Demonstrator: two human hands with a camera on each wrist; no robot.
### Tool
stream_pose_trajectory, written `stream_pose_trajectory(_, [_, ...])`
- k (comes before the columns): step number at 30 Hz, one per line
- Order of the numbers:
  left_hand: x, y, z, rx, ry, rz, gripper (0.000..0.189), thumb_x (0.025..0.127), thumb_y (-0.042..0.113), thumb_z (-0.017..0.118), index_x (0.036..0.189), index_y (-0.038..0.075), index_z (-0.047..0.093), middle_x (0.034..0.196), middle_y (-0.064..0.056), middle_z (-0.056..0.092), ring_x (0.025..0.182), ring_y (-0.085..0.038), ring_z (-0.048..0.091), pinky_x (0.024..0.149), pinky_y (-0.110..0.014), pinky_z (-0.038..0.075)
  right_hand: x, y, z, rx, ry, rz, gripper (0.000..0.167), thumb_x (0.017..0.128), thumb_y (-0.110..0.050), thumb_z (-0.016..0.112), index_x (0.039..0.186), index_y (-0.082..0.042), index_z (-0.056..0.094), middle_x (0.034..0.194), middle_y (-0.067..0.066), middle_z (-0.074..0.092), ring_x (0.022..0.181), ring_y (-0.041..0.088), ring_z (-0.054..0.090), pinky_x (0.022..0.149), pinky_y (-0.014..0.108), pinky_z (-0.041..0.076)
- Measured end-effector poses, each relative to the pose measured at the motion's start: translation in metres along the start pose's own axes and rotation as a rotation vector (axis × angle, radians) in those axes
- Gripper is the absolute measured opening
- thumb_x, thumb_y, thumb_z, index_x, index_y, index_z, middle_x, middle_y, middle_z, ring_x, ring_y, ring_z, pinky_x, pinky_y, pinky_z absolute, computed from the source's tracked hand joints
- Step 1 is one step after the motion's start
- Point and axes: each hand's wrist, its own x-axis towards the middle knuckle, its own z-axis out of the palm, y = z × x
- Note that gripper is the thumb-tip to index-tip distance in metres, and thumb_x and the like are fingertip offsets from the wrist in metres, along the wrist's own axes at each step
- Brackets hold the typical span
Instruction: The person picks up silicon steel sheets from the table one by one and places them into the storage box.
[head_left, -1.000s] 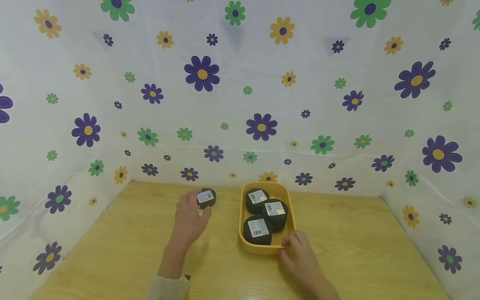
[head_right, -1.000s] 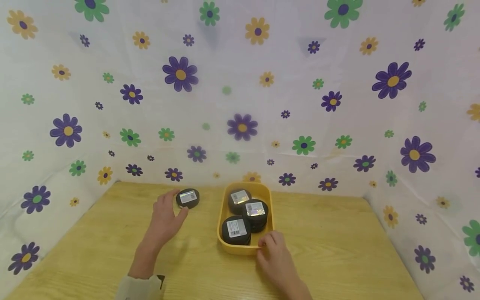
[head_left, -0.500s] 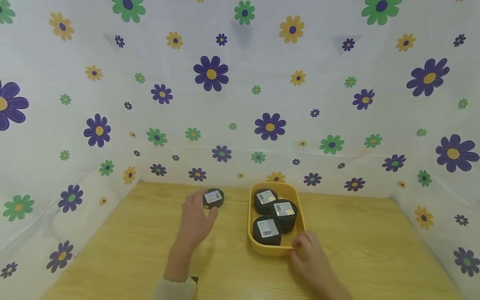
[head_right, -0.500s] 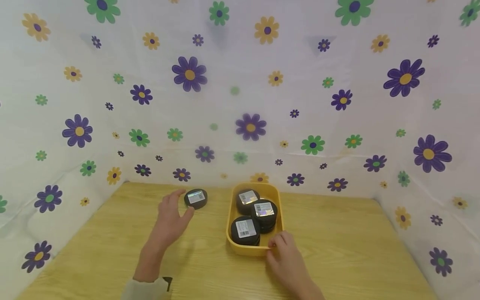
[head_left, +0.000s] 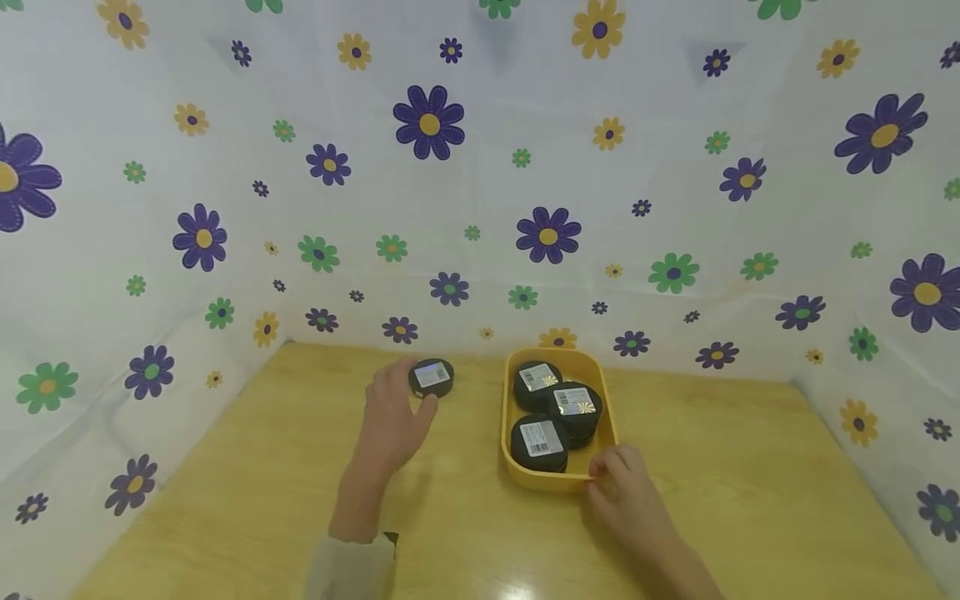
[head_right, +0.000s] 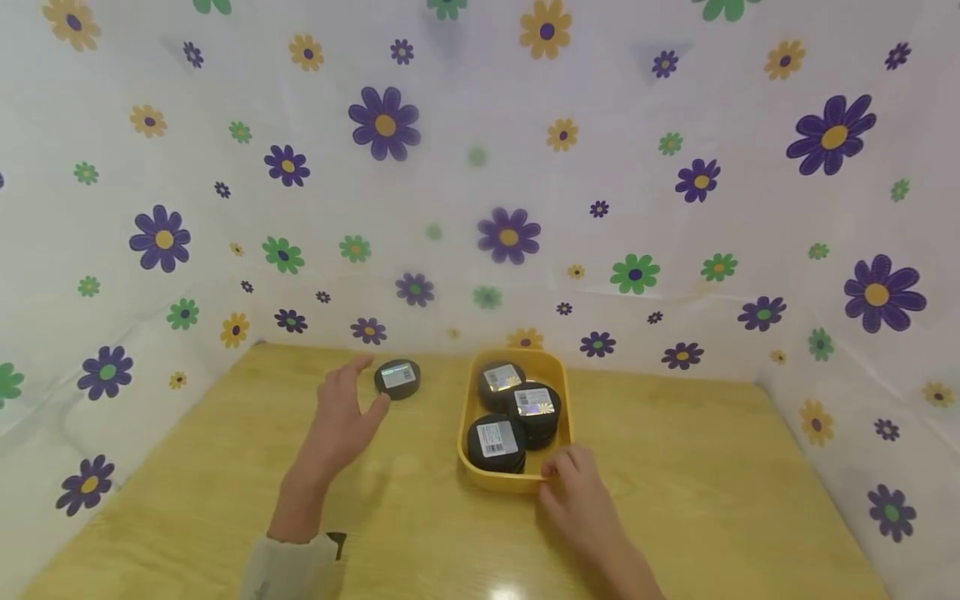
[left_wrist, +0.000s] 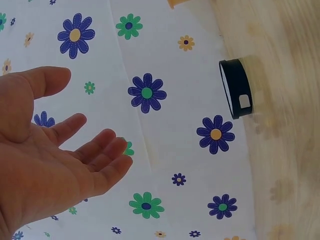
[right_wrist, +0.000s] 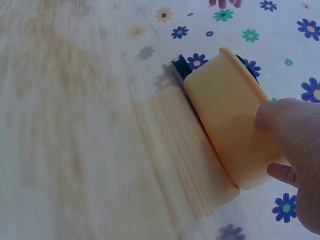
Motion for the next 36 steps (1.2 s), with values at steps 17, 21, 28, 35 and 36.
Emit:
stream_pose_trajectory(17, [0.017,-0.019,0.004,-0.028,-0.022,-0.075,0.06,0.093,0.014,0.058,0.145,-0.004,0.035,0.144,-0.03,0.034,0.131,-0.05,0.031,0.108,-0.062,0.03,-0.007,0.002,0.004,-0.035,-0.008,0.056,0.039,0.063,0.004,0.082,0.084,-0.018,0.056,0.093,-0.01,0.046,0.093,0.006,0.044,0.08,0.025,0.043])
stream_pose_trajectory(21, [0.023,-0.026,0.008,-0.05,-0.032,-0.073,0.06,0.094,0.014,0.058,0.145,-0.004,0.035,0.144,-0.03,0.034,0.132,-0.049,0.03,0.108,-0.062,0.029,-0.003,0.007,0.006,-0.02,0.056,-0.063,0.038,0.059,0.004,0.079,0.083,-0.015,0.056,0.091,-0.008,0.047,0.088,0.009,0.044,0.08,0.02,0.038])
stream_pose_trajectory(28, [0.019,-0.032,0.017,-0.04,-0.013,-0.073,0.057,0.091,0.013,0.06,0.141,-0.006,0.039,0.14,-0.031,0.039,0.129,-0.049,0.034,0.107,-0.062,0.031,-0.008,0.01,0.004,-0.005,0.095,-0.131,0.037,0.057,0.002,0.078,0.084,-0.013,0.057,0.092,-0.006,0.049,0.088,0.011,0.045,0.08,0.02,0.038])
stream_pose_trajectory(35, [0.02,-0.033,0.016,-0.025,-0.022,-0.108,0.056,0.092,0.016,0.058,0.141,-0.003,0.04,0.141,-0.03,0.038,0.128,-0.047,0.034,0.105,-0.063,0.032,-0.006,0.011,0.006,-0.015,0.066,-0.111,0.039,0.057,0.001,0.079,0.085,-0.015,0.057,0.094,-0.007,0.049,0.089,0.009,0.045,0.08,0.017,0.038])
stream_pose_trajectory(36, [0.021,-0.034,0.015,-0.022,-0.024,-0.11,0.056,0.093,0.016,0.058,0.142,-0.003,0.039,0.141,-0.03,0.038,0.128,-0.047,0.034,0.105,-0.063,0.032,-0.004,0.011,0.006,-0.011,0.071,-0.122,0.039,0.057,0.001,0.078,0.085,-0.015,0.057,0.093,-0.007,0.049,0.089,0.009,0.046,0.08,0.018,0.039])
